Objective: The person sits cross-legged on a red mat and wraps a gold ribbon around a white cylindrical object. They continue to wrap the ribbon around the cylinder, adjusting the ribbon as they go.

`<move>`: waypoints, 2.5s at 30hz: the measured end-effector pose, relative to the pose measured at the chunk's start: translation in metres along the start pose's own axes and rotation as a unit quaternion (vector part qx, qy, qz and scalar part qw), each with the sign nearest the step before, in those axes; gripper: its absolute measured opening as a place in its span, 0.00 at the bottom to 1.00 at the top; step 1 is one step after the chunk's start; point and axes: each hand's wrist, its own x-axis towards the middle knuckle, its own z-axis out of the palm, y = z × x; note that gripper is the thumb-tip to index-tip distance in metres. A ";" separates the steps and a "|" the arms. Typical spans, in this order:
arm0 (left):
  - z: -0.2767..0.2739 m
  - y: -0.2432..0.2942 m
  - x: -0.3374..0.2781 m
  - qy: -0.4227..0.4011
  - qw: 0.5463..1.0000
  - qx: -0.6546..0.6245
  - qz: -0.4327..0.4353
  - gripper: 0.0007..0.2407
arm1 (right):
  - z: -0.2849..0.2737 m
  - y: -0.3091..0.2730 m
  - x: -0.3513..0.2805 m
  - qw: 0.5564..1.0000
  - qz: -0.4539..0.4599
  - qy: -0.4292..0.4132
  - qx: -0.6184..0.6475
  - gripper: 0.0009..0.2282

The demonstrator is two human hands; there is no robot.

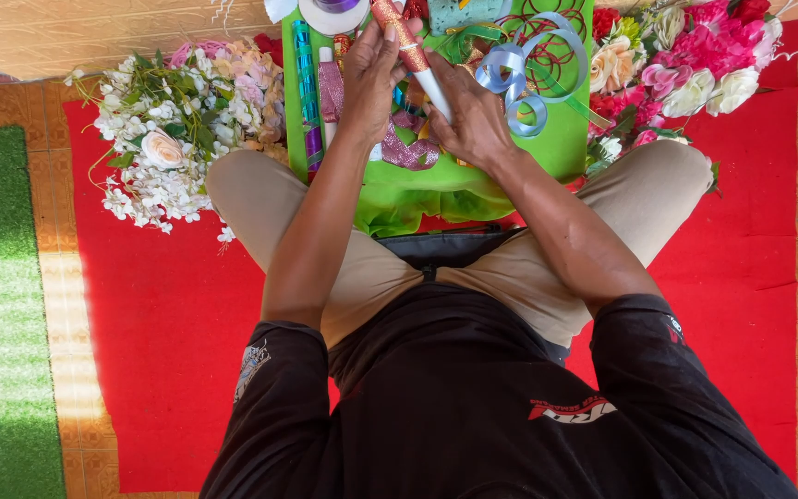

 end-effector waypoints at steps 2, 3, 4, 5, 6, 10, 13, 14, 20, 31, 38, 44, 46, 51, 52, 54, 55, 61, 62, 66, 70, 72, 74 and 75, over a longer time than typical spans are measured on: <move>0.002 0.002 -0.001 0.015 1.000 0.005 -0.014 0.16 | 0.000 0.000 -0.001 1.000 0.006 -0.008 -0.001 0.28; 0.003 0.002 0.000 0.028 0.999 0.009 -0.026 0.17 | 0.000 0.000 -0.001 1.000 0.011 -0.015 -0.003 0.29; 0.002 0.000 0.000 0.028 0.999 0.009 -0.027 0.17 | 0.000 0.000 -0.001 1.000 0.011 -0.015 -0.003 0.29; 0.000 -0.002 0.001 0.030 0.999 -0.001 -0.028 0.17 | -0.001 0.000 -0.001 1.000 0.014 -0.018 -0.005 0.28; -0.001 -0.004 0.002 0.032 0.999 -0.011 -0.030 0.17 | -0.001 -0.001 -0.001 1.000 0.017 -0.020 -0.006 0.27; 0.003 -0.004 0.003 0.046 0.999 -0.011 -0.025 0.15 | -0.002 -0.002 -0.001 0.999 0.023 -0.022 -0.011 0.27; 0.002 -0.011 0.004 0.047 0.999 -0.012 -0.002 0.16 | -0.003 -0.004 -0.001 0.999 0.033 -0.021 -0.013 0.27; 0.002 -0.011 0.004 0.051 0.999 -0.013 0.001 0.15 | -0.002 -0.003 -0.001 0.999 0.034 -0.022 -0.022 0.28; 0.002 -0.009 -0.001 0.041 0.998 0.000 0.052 0.13 | 0.000 -0.003 -0.001 0.997 0.044 -0.039 -0.051 0.29; 0.000 0.001 -0.006 -0.004 0.993 0.097 0.062 0.13 | -0.001 0.002 0.000 0.997 0.043 -0.046 -0.039 0.30; 0.013 0.008 -0.014 0.007 0.992 0.105 0.074 0.09 | -0.001 -0.001 0.000 0.997 0.024 -0.026 -0.066 0.31; 0.021 0.002 -0.017 0.038 0.994 0.071 0.070 0.07 | -0.001 -0.003 0.001 0.995 0.031 -0.028 -0.094 0.30; 0.019 -0.002 -0.014 0.040 0.994 0.065 0.074 0.06 | 0.000 0.000 0.001 0.993 0.035 -0.029 -0.107 0.30; 0.009 -0.012 -0.009 0.030 0.997 0.007 0.066 0.12 | -0.006 0.000 -0.001 0.999 0.038 -0.018 -0.029 0.30; 0.006 -0.013 -0.009 0.030 0.997 0.007 0.066 0.12 | -0.009 -0.001 -0.001 0.999 0.038 -0.018 -0.029 0.30; 0.000 -0.013 -0.008 -0.002 0.994 -0.012 0.108 0.15 | -0.014 -0.003 0.000 0.998 0.032 -0.029 0.045 0.30; -0.003 -0.013 -0.009 -0.002 0.994 -0.012 0.108 0.15 | -0.014 -0.003 0.000 0.998 0.032 -0.029 0.045 0.30; -0.010 -0.015 -0.017 -0.026 0.996 -0.025 0.086 0.21 | -0.004 0.003 -0.003 0.998 -0.057 0.001 -0.010 0.25; -0.010 -0.015 -0.018 -0.024 0.995 -0.033 0.087 0.21 | -0.003 0.002 -0.005 0.999 -0.049 0.004 -0.007 0.26; -0.011 -0.013 -0.021 -0.004 0.999 -0.008 0.048 0.25 | 0.003 0.006 -0.006 0.997 -0.059 0.033 -0.025 0.26; 0.006 0.002 -0.023 -0.004 0.997 0.007 0.081 0.10 | 0.006 0.006 -0.004 0.998 -0.047 0.035 -0.013 0.26; 0.007 -0.003 -0.024 0.016 0.998 0.012 0.061 0.10 | 0.002 0.002 -0.002 0.997 -0.059 0.051 -0.028 0.23; 0.009 -0.010 -0.020 0.021 0.998 -0.006 0.055 0.10 | 0.003 0.005 -0.001 0.996 -0.051 0.056 -0.036 0.24; 0.010 -0.013 -0.017 0.024 0.998 -0.024 0.048 0.11 | 0.004 0.006 -0.001 0.996 -0.042 0.062 -0.043 0.24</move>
